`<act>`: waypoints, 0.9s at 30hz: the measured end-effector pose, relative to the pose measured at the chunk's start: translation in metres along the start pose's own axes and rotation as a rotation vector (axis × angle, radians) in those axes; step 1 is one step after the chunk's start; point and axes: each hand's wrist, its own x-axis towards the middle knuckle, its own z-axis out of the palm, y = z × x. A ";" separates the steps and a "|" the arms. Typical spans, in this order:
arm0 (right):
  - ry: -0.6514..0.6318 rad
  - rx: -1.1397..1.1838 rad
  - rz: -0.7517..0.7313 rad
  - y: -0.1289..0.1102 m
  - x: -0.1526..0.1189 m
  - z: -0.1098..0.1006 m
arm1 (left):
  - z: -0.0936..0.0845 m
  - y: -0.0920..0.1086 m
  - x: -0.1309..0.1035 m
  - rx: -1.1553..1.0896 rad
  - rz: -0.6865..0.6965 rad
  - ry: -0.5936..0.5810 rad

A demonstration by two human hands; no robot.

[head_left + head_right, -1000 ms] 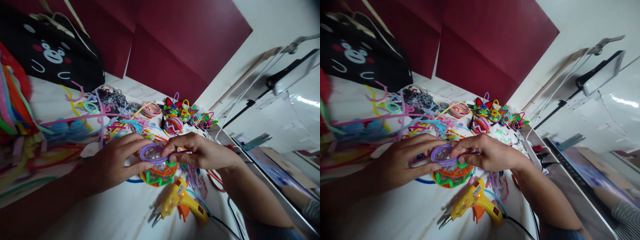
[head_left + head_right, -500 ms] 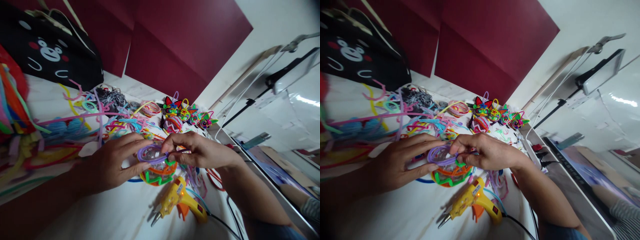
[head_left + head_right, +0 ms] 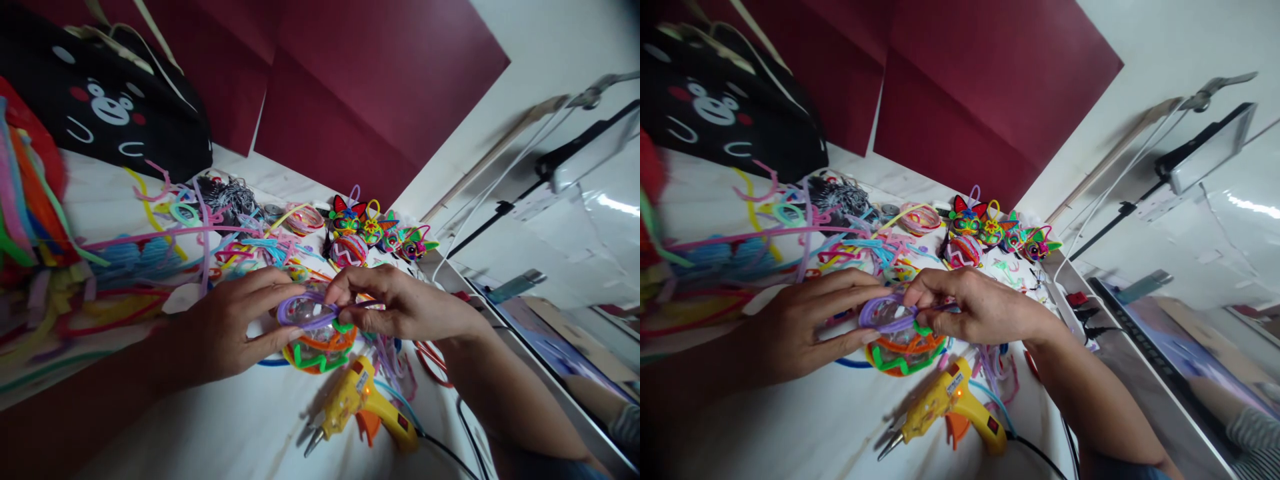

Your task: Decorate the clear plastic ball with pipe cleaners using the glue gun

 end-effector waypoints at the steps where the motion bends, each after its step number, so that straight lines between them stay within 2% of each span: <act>1: 0.002 0.000 0.000 0.000 0.000 0.000 | 0.000 0.000 0.000 -0.003 0.002 -0.004; 12: 0.014 0.056 0.028 0.003 0.000 0.001 | 0.003 0.002 0.001 -0.068 -0.100 -0.016; 27: 0.031 0.109 0.056 0.005 0.000 0.003 | 0.005 0.001 -0.003 0.023 -0.042 -0.007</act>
